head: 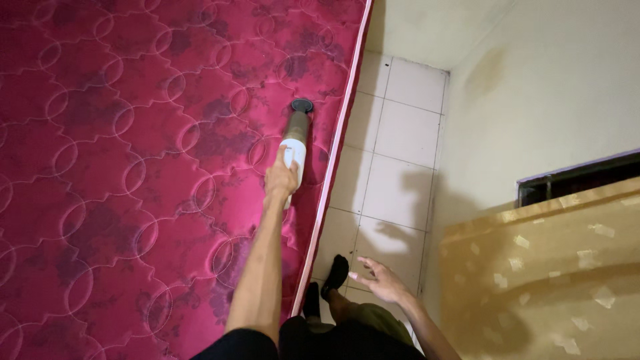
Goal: The person uses a handheld vacuum cleaner to clean the surface of a pink patterned mattress. They move the vacuum head systematically along the edges and across the top surface of the mattress, covering different sections in a repetitive manner.
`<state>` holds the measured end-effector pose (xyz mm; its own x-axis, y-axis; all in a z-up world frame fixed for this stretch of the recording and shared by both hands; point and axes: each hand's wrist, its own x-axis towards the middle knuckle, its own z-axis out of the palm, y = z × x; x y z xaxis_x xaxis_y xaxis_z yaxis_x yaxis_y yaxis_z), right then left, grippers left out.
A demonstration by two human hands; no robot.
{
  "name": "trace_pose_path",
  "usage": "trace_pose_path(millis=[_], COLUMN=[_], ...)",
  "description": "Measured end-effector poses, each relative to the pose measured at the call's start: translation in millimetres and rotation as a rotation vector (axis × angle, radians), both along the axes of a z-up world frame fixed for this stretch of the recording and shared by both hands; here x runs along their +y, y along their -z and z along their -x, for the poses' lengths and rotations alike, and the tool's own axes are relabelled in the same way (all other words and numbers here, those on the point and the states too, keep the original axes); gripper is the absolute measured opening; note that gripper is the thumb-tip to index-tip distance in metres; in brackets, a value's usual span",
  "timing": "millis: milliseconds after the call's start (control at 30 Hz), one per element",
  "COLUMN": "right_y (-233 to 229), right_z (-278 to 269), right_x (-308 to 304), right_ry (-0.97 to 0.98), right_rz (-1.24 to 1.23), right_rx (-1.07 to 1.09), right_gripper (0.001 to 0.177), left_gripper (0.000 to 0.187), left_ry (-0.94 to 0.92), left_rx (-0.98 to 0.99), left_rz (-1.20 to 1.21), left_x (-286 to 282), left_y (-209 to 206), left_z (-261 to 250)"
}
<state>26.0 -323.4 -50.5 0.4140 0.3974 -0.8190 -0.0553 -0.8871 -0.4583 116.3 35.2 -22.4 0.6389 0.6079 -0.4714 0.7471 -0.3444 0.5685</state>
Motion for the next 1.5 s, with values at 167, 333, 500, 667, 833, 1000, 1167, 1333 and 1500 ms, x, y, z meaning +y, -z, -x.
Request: trace_pose_path(millis=[167, 333, 500, 667, 833, 1000, 1167, 1333, 1500], right_y=[-3.9, 3.5, 17.0, 24.8, 27.4, 22.2, 17.8, 19.8, 14.8], right_z=[-9.5, -24.3, -41.4, -55.5, -73.0, -85.9, -96.3, -106.2, -117.7], right_x=[2.9, 5.2, 9.8, 11.7, 13.7, 10.7, 12.4, 22.5, 39.7], right_ry=[0.000, -0.035, -0.070, -0.099, -0.154, -0.174, -0.179, -0.162, -0.142], right_rz=[0.018, -0.028, -0.088, -0.078, -0.068, -0.095, -0.054, -0.117, -0.008], right_rx=[0.008, -0.004, -0.006, -0.003, -0.027, -0.017, 0.016, 0.004, 0.051], right_gripper=[0.082, 0.083, 0.083, 0.084, 0.084, 0.084, 0.085, 0.085, 0.084], left_gripper=[0.065, 0.060, 0.059, 0.058, 0.057, 0.060, 0.057, 0.056, 0.056], left_ry=[-0.016, -0.027, -0.027, -0.051, -0.042, -0.020, -0.088, -0.070, -0.034], left_rx=[-0.099, -0.168, -0.111, 0.011, 0.038, -0.037, 0.111, 0.107, -0.021], left_rz=[0.025, 0.053, 0.012, 0.097, 0.076, 0.040, 0.082, 0.057, -0.040], left_x=[-10.0, -25.9, -38.7, -45.1, -47.9, -55.5, -58.7, -49.9, -40.3], left_y=[0.7, -15.6, -38.6, -55.0, -66.1, -78.3, -90.9, -89.5, -81.6], left_z=[27.8, 70.1, 113.8, 148.6, 176.5, 190.2, 165.9, 134.1, 103.2])
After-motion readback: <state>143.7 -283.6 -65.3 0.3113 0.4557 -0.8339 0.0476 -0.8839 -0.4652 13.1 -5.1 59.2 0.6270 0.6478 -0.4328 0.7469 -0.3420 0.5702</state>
